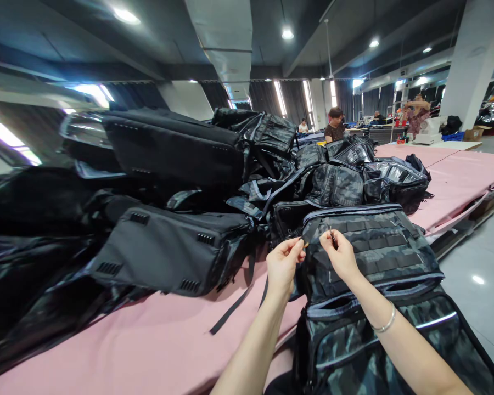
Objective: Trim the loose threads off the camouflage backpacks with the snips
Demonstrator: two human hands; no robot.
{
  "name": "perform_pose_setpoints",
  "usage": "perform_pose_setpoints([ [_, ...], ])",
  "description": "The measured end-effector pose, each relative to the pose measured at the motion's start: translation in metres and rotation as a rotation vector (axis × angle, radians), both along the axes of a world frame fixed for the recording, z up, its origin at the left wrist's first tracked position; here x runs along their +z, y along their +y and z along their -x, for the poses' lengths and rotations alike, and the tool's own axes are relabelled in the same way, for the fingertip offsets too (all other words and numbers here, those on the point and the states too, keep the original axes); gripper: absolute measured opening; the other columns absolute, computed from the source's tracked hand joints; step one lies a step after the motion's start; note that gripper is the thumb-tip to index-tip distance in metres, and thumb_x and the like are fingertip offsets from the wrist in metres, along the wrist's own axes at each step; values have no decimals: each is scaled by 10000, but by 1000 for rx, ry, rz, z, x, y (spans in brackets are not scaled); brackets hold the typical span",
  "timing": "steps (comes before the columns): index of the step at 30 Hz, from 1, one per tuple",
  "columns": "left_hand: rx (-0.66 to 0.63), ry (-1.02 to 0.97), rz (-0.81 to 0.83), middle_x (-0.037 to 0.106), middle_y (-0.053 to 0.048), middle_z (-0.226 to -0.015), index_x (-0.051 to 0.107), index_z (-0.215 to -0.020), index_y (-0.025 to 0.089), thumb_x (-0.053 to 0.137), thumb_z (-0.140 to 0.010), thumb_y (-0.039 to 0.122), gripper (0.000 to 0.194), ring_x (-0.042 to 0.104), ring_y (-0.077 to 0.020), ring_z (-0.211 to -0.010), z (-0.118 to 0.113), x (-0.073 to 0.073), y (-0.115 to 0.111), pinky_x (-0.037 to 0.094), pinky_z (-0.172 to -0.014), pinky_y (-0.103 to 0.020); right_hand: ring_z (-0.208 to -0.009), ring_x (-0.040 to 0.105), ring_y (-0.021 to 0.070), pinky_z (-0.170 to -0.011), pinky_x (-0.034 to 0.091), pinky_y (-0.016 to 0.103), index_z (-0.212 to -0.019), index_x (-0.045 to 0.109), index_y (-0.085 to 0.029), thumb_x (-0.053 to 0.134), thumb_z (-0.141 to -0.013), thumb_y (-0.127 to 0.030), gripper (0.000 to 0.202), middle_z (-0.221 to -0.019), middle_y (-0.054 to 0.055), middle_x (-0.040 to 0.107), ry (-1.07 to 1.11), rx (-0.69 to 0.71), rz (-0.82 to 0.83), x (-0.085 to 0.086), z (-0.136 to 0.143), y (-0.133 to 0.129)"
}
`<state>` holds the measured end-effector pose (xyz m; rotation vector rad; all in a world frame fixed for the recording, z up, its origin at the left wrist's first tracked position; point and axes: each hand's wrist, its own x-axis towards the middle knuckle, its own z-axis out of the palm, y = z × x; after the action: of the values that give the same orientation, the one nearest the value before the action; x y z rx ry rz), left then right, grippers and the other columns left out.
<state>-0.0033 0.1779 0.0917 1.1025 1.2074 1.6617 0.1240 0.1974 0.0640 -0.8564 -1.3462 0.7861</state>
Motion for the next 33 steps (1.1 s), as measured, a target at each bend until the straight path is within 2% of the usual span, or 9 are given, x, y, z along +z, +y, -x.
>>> perform_pose_setpoints([
  [4,-10,-14,-7,622,-15,-630,662,-795,108,743,-561,350,346,484,-69,-494,0,2,-2,389,-493,-201,-850,559,180,-784,422,310,-953,507,-211,456,-842,-330,170,-916,43,595,-187,-74,-41,-5,0,-3],
  [8,-21,37,-24,635,-24,-658,666,-800,111,720,-587,352,327,484,-73,-503,0,2,-1,390,-494,-204,-800,572,184,-743,444,308,-920,525,-213,501,-816,-295,134,-865,38,597,-294,-73,-129,-4,-1,-6],
  [18,-30,105,-10,593,7,-548,678,-761,124,706,-600,332,264,496,-81,-492,-1,0,-1,404,-505,-202,-804,586,193,-731,444,301,-818,566,-212,529,-806,-229,43,-831,41,622,-385,-110,-253,3,-12,2],
  [21,-27,97,3,605,-6,-569,666,-770,116,698,-605,351,288,506,-86,-491,-4,0,-3,408,-492,-203,-770,583,180,-718,441,293,-799,569,-217,537,-796,-242,40,-806,28,624,-295,-110,-208,1,-12,4],
  [24,-36,101,50,645,-44,-659,637,-817,105,665,-636,387,336,523,-89,-480,-13,0,-5,406,-454,-198,-738,572,161,-700,449,283,-840,548,-209,539,-795,-288,92,-804,18,613,-35,-140,-113,1,-11,5],
  [27,-97,229,153,673,-82,-751,609,-786,113,585,-697,406,306,543,-95,-446,-24,-3,-9,396,-407,-199,-729,554,148,-705,451,279,-870,520,-196,532,-802,-331,152,-808,19,591,130,-189,-69,3,-13,7],
  [29,-133,319,195,665,-65,-670,601,-699,128,573,-705,387,261,522,-99,-386,-28,-7,-11,374,-378,-205,-727,545,144,-710,450,279,-878,513,-193,523,-806,-351,175,-808,19,582,131,-194,-63,3,-15,9],
  [31,-92,408,164,638,-29,-584,599,-655,151,580,-712,366,223,510,-103,-378,-26,-12,-12,371,-398,-213,-741,546,146,-722,451,284,-901,509,-190,513,-809,-365,198,-821,26,582,108,-197,-54,1,-17,12],
  [33,34,594,69,630,-6,-582,598,-670,180,534,-766,371,223,546,-121,-462,-17,-17,-11,406,-480,-228,-774,556,154,-748,453,298,-929,511,-185,508,-811,-376,224,-850,38,588,83,-200,-40,-3,-19,16],
])
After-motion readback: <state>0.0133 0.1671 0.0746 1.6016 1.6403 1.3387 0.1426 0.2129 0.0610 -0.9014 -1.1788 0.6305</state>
